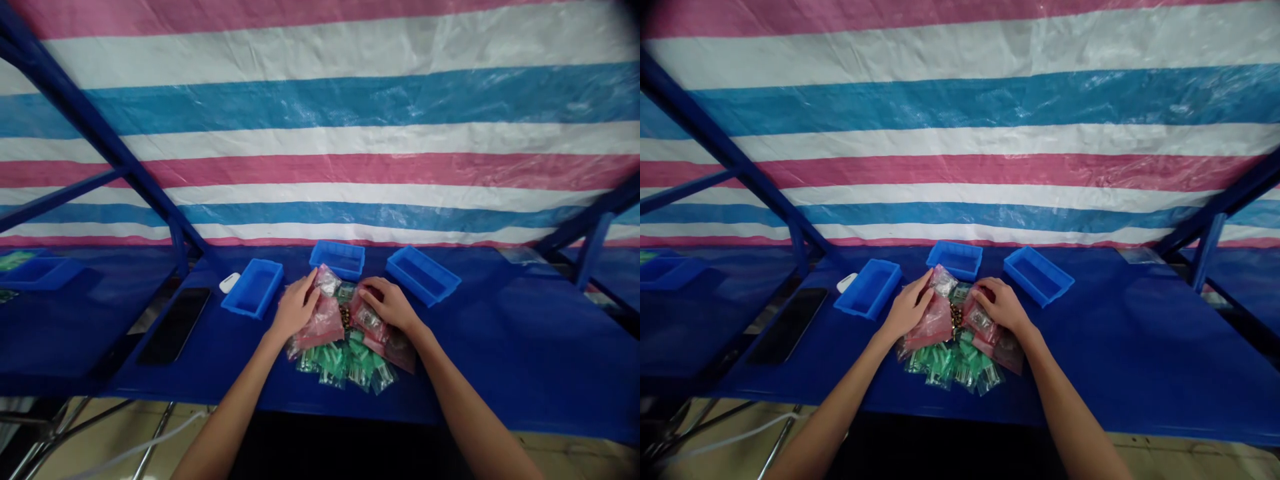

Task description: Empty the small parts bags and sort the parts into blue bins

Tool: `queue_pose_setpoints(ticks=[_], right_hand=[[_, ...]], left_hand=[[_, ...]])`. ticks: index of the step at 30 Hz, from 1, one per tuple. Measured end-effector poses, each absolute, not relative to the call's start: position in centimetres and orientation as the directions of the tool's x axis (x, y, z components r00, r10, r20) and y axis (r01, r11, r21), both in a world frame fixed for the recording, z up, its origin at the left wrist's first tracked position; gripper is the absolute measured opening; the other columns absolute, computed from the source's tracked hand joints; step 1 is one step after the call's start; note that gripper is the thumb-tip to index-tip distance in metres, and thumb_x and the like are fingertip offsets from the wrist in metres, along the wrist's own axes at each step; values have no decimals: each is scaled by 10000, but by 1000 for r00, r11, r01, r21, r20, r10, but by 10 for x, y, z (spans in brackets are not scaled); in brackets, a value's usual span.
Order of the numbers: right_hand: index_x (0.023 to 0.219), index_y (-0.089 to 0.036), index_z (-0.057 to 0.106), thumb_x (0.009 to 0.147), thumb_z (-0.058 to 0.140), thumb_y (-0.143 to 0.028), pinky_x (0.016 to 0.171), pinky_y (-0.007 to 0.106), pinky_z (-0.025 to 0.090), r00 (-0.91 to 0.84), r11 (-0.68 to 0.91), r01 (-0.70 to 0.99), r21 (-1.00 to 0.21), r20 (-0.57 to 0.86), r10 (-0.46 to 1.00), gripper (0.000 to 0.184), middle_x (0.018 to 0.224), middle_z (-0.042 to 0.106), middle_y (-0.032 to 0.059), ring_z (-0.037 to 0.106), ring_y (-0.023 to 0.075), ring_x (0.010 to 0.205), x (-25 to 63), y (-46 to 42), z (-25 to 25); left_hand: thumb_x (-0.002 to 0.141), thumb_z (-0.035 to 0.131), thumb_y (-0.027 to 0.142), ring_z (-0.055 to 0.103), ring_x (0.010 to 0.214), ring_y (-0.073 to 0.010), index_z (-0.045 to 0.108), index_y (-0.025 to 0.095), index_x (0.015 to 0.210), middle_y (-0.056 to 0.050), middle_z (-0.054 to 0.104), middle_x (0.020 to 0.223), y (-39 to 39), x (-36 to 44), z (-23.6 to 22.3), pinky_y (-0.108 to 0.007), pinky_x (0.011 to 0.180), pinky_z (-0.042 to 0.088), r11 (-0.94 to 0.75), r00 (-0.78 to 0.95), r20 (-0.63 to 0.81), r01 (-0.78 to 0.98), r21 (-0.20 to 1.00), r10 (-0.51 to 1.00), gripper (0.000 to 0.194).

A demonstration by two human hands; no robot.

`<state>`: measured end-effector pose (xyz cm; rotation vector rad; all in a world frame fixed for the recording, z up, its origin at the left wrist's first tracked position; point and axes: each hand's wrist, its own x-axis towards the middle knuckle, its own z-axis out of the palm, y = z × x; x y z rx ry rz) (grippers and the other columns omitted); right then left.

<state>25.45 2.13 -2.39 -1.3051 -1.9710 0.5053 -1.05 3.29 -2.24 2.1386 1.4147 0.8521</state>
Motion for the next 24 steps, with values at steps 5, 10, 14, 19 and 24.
queue_pose_setpoints(ticks=[5, 10, 14, 19, 24], right_hand=[[1074, -217, 667, 915, 518, -394, 986, 404, 447, -218, 430, 632, -645, 385, 897, 281, 1148, 662, 82, 597, 243, 1088, 254, 20, -24], [1225, -220, 598, 933, 493, -389, 1012, 408, 433, -166, 423, 669, -612, 432, 887, 353, 1221, 634, 82, 565, 240, 1155, 254, 18, -22], [1183, -201, 618, 950, 477, -341, 985, 370, 432, -80, 415, 754, -509, 556, 827, 307, 1161, 648, 82, 567, 214, 1107, 259, 16, -15], [1130, -211, 656, 930, 516, -334, 949, 430, 367, 60, 173, 944, -281, 662, 747, 273, 1171, 618, 101, 502, 268, 1112, 276, 12, -7], [1224, -226, 605, 933, 489, -357, 896, 447, 328, 159, -50, 979, -198, 584, 796, 340, 1181, 582, 121, 484, 295, 1079, 287, 11, -12]], left_hand=[[995, 297, 379, 401, 1359, -180, 486, 215, 1387, -39, 479, 1438, 31, -21, -6, -345, 1159, 284, -357, 225, 277, 607, 710, 934, 465], [985, 355, 367, 383, 1371, -204, 475, 250, 1391, -37, 454, 1458, -16, -36, -11, -387, 1157, 302, -316, 167, 284, 697, 644, 944, 439], [961, 433, 361, 235, 1437, -266, 314, 264, 1482, -44, 315, 1539, -55, -38, -32, -490, 1172, 243, -220, 76, 293, 840, 495, 953, 543], [972, 395, 371, 125, 1462, -286, 161, 306, 1522, -14, 151, 1592, -47, -28, -37, -521, 1164, 244, -198, 60, 268, 828, 525, 961, 601], [938, 457, 434, 197, 1440, -330, 354, 308, 1465, -27, 302, 1545, -24, -13, -37, -543, 1144, 264, -181, 43, 274, 848, 499, 961, 551]])
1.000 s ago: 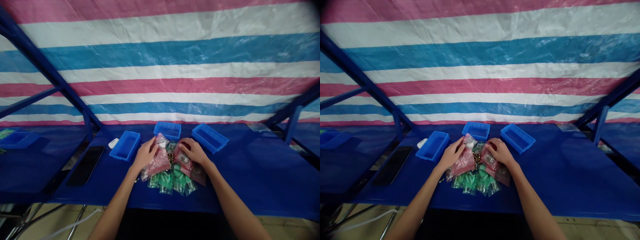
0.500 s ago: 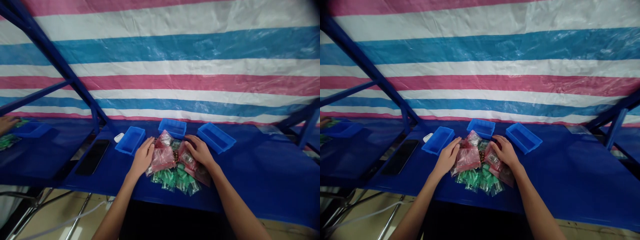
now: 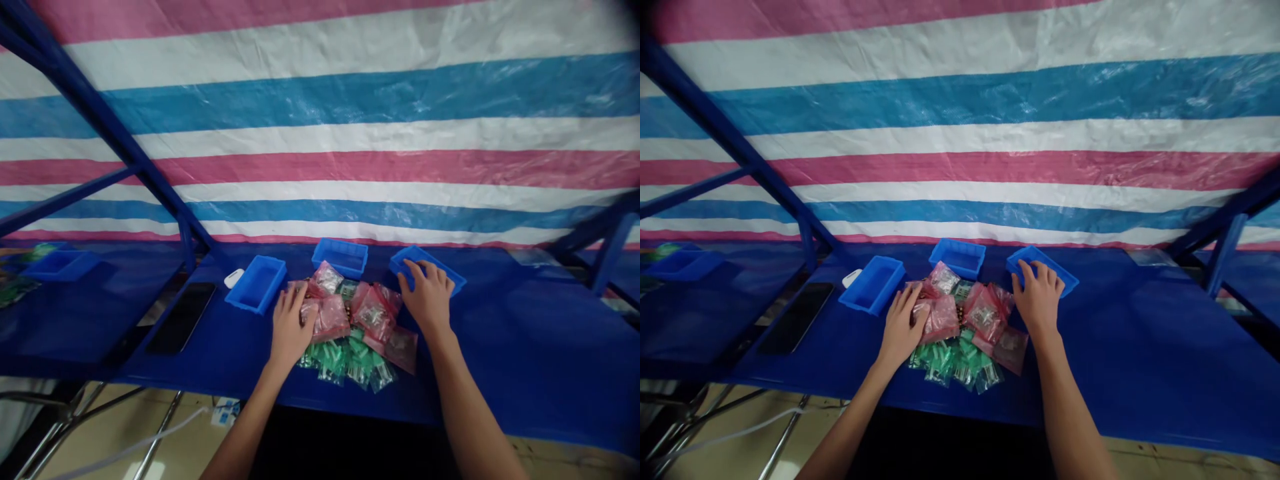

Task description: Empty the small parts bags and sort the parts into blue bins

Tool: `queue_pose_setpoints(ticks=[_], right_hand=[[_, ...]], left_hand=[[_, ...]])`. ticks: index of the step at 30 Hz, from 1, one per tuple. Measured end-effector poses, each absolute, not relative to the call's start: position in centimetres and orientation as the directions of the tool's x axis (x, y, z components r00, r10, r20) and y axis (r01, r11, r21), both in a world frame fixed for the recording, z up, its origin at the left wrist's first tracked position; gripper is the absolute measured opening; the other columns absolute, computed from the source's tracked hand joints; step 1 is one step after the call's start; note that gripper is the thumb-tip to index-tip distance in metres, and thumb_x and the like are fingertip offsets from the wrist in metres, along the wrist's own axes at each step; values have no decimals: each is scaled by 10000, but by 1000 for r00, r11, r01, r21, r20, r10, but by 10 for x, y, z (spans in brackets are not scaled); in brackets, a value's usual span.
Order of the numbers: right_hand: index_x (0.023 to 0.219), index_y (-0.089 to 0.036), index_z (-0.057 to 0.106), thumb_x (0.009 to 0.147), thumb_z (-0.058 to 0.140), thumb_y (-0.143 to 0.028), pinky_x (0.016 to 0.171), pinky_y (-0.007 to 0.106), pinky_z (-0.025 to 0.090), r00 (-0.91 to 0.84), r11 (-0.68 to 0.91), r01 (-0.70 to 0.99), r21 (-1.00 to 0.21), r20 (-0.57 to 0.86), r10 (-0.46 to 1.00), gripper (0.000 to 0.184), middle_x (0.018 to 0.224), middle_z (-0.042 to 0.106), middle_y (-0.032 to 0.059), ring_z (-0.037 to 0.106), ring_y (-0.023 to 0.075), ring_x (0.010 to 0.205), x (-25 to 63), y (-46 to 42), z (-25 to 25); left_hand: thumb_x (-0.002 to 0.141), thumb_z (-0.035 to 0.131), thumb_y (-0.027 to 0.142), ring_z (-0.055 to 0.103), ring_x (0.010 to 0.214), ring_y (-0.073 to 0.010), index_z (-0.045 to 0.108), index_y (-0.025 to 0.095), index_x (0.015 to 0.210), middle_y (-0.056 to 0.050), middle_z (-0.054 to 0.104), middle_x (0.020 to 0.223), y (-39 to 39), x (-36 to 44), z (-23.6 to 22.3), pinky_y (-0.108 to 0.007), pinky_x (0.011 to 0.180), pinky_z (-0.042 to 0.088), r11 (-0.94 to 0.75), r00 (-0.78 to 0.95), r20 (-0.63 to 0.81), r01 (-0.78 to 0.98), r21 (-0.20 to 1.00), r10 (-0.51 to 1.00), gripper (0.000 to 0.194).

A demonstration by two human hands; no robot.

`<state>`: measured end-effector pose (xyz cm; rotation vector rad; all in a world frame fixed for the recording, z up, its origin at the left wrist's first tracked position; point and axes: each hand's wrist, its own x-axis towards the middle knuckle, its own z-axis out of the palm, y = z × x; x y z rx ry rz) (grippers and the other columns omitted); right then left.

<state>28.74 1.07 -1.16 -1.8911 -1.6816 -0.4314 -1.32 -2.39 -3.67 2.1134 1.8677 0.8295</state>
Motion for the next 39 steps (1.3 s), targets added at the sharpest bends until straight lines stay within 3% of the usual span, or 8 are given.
queue_pose_setpoints(ticks=[3, 8, 11, 14, 18, 21, 25, 39], right_hand=[[1237, -220, 596, 940, 468, -341, 865, 417, 341, 143, -51, 981, -187, 523, 840, 345, 1168, 577, 122, 483, 286, 1060, 286, 10, -13], [1223, -228, 610, 952, 457, -352, 907, 419, 336, 85, 21, 983, -184, 549, 831, 335, 1310, 475, 134, 396, 308, 1185, 271, 9, -7], [1276, -243, 574, 968, 432, -347, 876, 368, 359, -54, 145, 977, -159, 471, 880, 355, 1212, 523, 122, 461, 265, 1075, 253, 13, -2], [1343, -248, 505, 981, 406, -357, 840, 329, 374, -189, 234, 967, -103, 332, 924, 390, 1045, 576, 102, 505, 236, 960, 236, 23, 2], [1130, -214, 623, 977, 425, -325, 834, 316, 374, -260, 280, 959, -47, 253, 932, 273, 1010, 603, 97, 524, 236, 966, 228, 46, 6], [1014, -182, 644, 961, 465, -288, 822, 310, 379, -280, 295, 955, -30, 237, 930, 214, 1007, 618, 103, 531, 237, 973, 231, 63, 8], [1019, -185, 645, 964, 462, -284, 803, 288, 385, -285, 300, 953, -31, 235, 929, 215, 1021, 628, 97, 535, 224, 981, 231, 73, 7], [1021, -189, 662, 970, 448, -264, 782, 283, 413, -267, 291, 955, -50, 273, 924, 233, 971, 651, 87, 567, 208, 925, 236, 75, 5]], left_hand=[[921, 484, 452, 237, 1420, -358, 442, 333, 1414, -17, 361, 1516, -24, -7, -38, -566, 1129, 272, -171, 52, 262, 874, 456, 964, 509], [947, 432, 443, 210, 1431, -348, 385, 346, 1445, -1, 323, 1536, -30, -5, -39, -562, 1136, 263, -178, 86, 228, 887, 425, 970, 509], [972, 391, 395, 213, 1435, -324, 366, 325, 1457, -15, 314, 1540, -31, -7, -36, -549, 1132, 274, -211, 108, 257, 884, 416, 960, 491], [977, 382, 323, 185, 1447, -294, 396, 281, 1445, -24, 331, 1531, -31, -13, -26, -517, 1146, 251, -255, 110, 387, 903, 347, 916, 471], [954, 434, 305, 300, 1382, -333, 500, 232, 1375, -81, 426, 1470, -22, -33, -12, -527, 1101, 268, -132, 2, 534, 970, 206, 846, 433], [944, 449, 333, 468, 1203, -371, 518, 138, 1353, -168, 593, 1277, -6, -51, -9, -514, 947, 385, 6, -78, 481, 989, 148, 873, 458], [951, 426, 276, 563, 1045, -300, 627, 161, 1214, -111, 699, 1089, 19, -62, -13, -420, 854, 407, -67, -13, 411, 981, 179, 912, 350], [918, 501, 314, 614, 981, -251, 694, 250, 1119, -59, 725, 1061, 69, -62, -15, -399, 858, 418, -337, 190, 407, 882, 328, 894, 286]])
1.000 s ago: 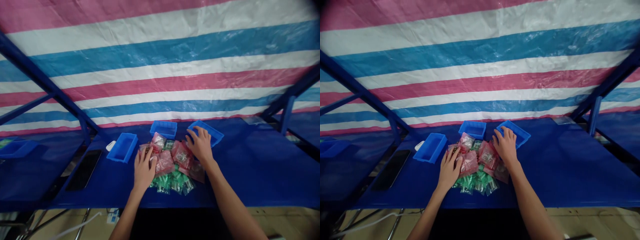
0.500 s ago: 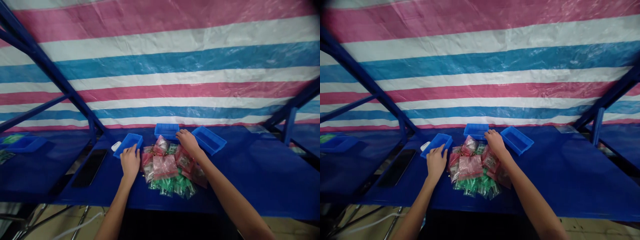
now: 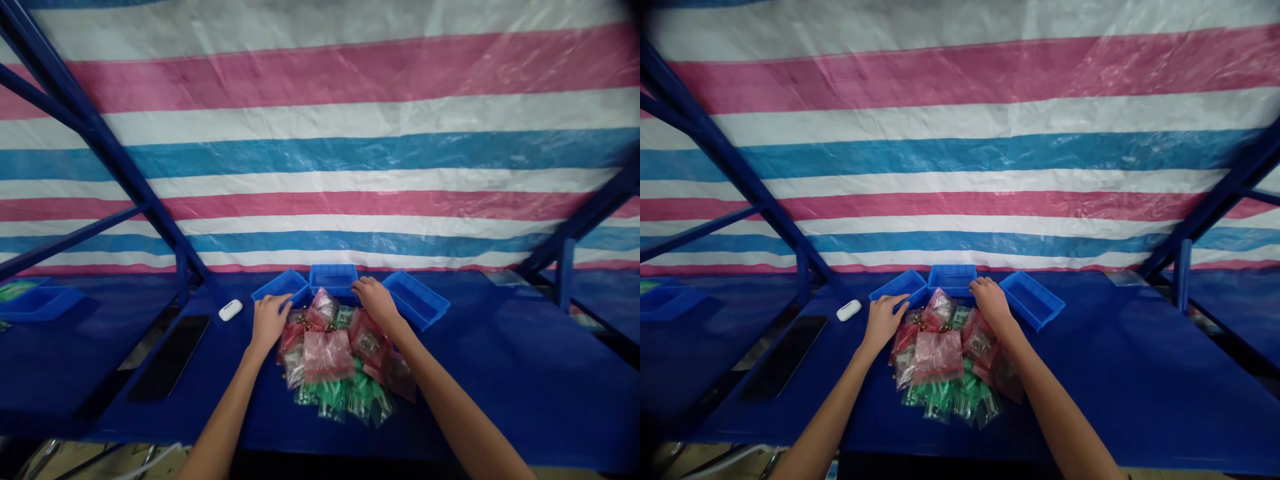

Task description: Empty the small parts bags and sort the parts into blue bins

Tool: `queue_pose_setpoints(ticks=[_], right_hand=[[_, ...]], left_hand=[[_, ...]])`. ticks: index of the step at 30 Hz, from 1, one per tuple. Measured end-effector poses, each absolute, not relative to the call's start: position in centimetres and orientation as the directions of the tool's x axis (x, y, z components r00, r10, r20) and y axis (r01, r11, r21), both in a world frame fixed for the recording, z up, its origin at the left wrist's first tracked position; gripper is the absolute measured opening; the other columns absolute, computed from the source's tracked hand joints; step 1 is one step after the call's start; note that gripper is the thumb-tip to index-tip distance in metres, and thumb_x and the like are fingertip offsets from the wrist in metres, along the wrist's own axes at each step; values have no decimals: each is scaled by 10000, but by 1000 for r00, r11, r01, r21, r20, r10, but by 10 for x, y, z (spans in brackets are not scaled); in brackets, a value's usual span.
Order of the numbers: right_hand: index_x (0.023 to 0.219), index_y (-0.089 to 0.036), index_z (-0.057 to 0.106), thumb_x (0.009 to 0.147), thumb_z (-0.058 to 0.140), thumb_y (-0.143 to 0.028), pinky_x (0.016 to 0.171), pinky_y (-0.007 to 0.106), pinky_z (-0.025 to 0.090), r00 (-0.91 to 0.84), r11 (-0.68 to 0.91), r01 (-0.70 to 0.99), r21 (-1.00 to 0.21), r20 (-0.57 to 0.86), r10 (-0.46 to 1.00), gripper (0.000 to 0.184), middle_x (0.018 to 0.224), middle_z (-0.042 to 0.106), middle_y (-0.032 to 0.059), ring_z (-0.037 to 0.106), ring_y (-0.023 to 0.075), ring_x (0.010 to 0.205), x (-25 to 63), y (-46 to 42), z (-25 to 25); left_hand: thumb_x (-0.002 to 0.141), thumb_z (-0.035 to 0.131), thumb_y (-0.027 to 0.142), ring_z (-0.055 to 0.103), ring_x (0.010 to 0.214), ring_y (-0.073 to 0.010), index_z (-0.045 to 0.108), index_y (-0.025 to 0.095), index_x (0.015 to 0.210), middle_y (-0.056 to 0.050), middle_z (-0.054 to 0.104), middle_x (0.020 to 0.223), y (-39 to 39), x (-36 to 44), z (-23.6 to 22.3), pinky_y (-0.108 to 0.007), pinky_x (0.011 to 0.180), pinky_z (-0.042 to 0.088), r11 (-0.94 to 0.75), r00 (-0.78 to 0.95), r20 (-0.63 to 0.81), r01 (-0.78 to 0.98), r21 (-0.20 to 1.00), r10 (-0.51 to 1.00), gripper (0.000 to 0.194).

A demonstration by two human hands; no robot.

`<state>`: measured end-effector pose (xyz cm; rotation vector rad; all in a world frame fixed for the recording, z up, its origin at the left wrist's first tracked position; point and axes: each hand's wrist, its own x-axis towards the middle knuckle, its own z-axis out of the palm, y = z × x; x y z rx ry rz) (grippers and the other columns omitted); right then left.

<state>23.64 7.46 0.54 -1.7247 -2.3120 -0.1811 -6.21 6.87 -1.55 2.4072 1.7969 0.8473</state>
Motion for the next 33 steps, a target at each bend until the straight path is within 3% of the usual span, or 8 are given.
queue_pose_setpoints(ticks=[10, 13, 16, 18, 20, 24, 33], right_hand=[[1003, -197, 673, 962, 470, -244, 794, 268, 420, -254, 299, 950, -94, 326, 911, 212, 949, 661, 65, 590, 190, 910, 234, 75, 1], [1131, -234, 641, 965, 473, -287, 808, 272, 412, -235, 286, 953, -101, 347, 908, 242, 985, 671, 47, 592, 183, 919, 239, 72, 7], [1257, -191, 561, 965, 461, -350, 844, 331, 396, -145, 203, 973, -111, 394, 907, 347, 1059, 662, 94, 571, 227, 994, 259, 63, 13], [1179, -137, 589, 941, 488, -391, 842, 382, 384, -42, 100, 988, -118, 418, 908, 363, 1057, 652, 136, 554, 279, 1020, 278, 55, 14], [1048, -159, 626, 892, 551, -424, 813, 395, 378, 64, -20, 993, -119, 380, 923, 317, 1039, 650, 127, 549, 313, 1026, 297, 49, 11], [882, -169, 637, 892, 527, -241, 745, 318, 390, -45, 78, 982, -174, 185, 982, 132, 900, 668, 78, 617, 233, 875, 313, 46, 4], [909, -195, 631, 892, 477, -178, 760, 279, 402, -157, 196, 951, -238, 172, 972, 156, 920, 663, 60, 629, 207, 911, 287, 50, -1]], left_hand=[[894, 530, 315, 622, 914, -209, 710, 256, 1071, -33, 738, 984, 91, -77, -11, -364, 875, 420, -414, 282, 374, 845, 339, 883, 259], [903, 521, 314, 613, 959, -214, 708, 256, 1073, -38, 730, 1024, 88, -77, -10, -371, 890, 416, -449, 305, 421, 841, 302, 854, 259], [917, 517, 346, 582, 1053, -240, 690, 264, 1112, -55, 708, 1094, 80, -75, -11, -391, 903, 405, -459, 290, 508, 854, 245, 811, 273], [912, 532, 374, 566, 1085, -252, 681, 259, 1132, -71, 693, 1124, 76, -76, -13, -399, 913, 402, -441, 252, 560, 867, 232, 789, 290], [903, 550, 396, 561, 1089, -255, 682, 255, 1128, -77, 685, 1133, 74, -77, -14, -408, 934, 395, -425, 219, 595, 875, 231, 773, 297], [914, 539, 374, 558, 1076, -255, 712, 270, 1043, -59, 701, 1084, 75, -79, -16, -421, 929, 388, -435, 237, 585, 872, 224, 776, 239], [923, 541, 353, 583, 993, -229, 721, 266, 1005, -29, 735, 965, 83, -77, -27, -398, 876, 383, -513, 288, 576, 813, 275, 765, 215]])
